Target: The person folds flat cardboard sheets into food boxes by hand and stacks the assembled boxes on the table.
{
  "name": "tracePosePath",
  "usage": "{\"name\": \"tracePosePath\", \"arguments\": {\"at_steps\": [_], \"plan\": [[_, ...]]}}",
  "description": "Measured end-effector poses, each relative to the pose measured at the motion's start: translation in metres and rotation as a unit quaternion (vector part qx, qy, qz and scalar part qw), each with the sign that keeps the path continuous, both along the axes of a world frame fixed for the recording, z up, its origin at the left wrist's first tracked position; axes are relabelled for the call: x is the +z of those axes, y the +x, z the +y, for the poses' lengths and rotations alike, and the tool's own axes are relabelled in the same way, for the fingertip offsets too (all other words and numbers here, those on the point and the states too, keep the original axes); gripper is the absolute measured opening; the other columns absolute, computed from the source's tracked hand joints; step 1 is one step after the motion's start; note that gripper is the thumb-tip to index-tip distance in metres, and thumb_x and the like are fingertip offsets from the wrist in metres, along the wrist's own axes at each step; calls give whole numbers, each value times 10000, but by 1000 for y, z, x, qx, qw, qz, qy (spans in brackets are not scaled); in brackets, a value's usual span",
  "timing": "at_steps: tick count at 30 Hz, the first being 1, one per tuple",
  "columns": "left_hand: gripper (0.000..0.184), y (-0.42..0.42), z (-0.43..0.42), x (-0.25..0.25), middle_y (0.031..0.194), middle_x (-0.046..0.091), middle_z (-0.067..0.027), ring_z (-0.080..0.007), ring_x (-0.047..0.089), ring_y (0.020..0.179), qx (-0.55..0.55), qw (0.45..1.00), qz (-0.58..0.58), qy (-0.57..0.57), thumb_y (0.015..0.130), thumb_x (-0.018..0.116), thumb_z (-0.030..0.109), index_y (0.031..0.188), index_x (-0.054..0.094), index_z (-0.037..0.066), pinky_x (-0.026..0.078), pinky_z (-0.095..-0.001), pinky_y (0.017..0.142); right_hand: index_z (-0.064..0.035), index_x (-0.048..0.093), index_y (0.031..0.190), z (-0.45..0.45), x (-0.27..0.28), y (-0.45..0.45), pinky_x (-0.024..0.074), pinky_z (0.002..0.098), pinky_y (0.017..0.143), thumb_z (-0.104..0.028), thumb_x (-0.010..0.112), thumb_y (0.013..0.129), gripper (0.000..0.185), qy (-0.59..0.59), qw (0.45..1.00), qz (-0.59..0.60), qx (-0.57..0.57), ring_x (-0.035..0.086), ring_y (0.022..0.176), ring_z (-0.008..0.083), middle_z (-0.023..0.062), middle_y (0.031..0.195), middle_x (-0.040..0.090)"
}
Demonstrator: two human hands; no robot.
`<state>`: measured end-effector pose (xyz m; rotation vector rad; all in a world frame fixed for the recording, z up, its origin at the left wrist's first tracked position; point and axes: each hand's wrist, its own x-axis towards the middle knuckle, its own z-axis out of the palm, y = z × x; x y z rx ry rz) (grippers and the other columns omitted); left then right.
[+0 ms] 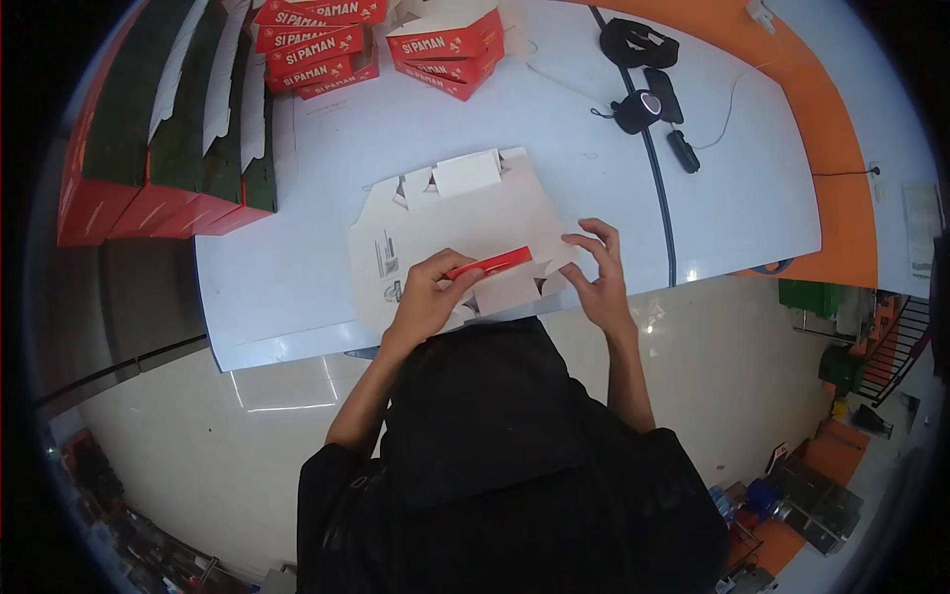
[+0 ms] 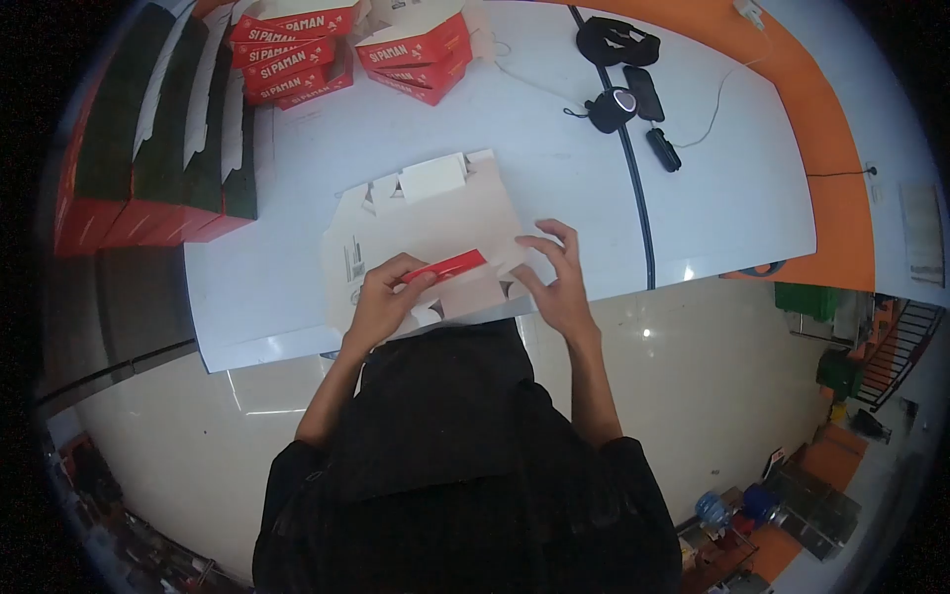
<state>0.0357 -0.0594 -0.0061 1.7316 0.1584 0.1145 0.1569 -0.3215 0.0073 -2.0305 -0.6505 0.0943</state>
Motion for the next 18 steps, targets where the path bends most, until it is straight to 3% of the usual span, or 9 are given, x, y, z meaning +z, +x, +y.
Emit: {"name": "tracePosePath", "arguments": {"at_steps": [2,3,6,7,9,13,18], "plan": [[207,1,5,7,918,745,-63,-138,642,811,6,996,67,-61,1025,699,185,1133,772,24,530,-298,763,-52,697,1143,19,-3,2,406,461,1139,-44,814,857,310,73,997,-21,20,502,1377,361,181,1424,572],[223,2,6,11,919,746,-52,-120,629,806,8,991,101,-92,1033,693,192,1155,766,21,525,-291,764,-61,671,1111,32,-2,2,376,503,1171,-65,815,864,285,103,993,-44,31,519,1374,352,148,1380,612],[245,5,6,23,928,750,-41,-106,607,787,23,988,120,-89,1044,685,206,1201,755,31,512,-278,763,-73,668,1136,60,3,5,324,552,1204,-89,804,882,289,50,987,-126,90,526,1375,343,110,1317,658],[247,6,7,25,960,751,-48,-110,622,845,24,990,114,-84,1044,679,194,1203,752,19,512,-281,807,-64,690,1115,69,7,3,323,576,1221,-63,816,869,277,48,985,-147,75,578,1338,354,103,1241,716],[251,10,9,27,1023,753,-62,-117,652,959,27,992,100,-77,1046,666,170,1207,747,-4,511,-287,895,-88,715,1130,71,9,7,306,575,1221,-71,795,876,266,46,983,-150,95,547,1356,337,70,1258,699],[242,10,14,30,1012,731,-85,-149,645,932,-24,998,40,-41,1033,672,139,1220,743,2,507,-303,857,-110,750,1161,74,21,10,298,577,1223,-49,754,884,283,11,976,-140,167,520,1371,327,31,1270,688],[238,10,16,37,1003,718,-106,-201,657,919,-54,997,46,-20,1008,687,106,1224,748,28,510,-337,834,-96,745,1183,73,22,10,332,582,1206,-36,710,908,283,-50,957,-151,244,547,1309,319,49,1198,704]]}}
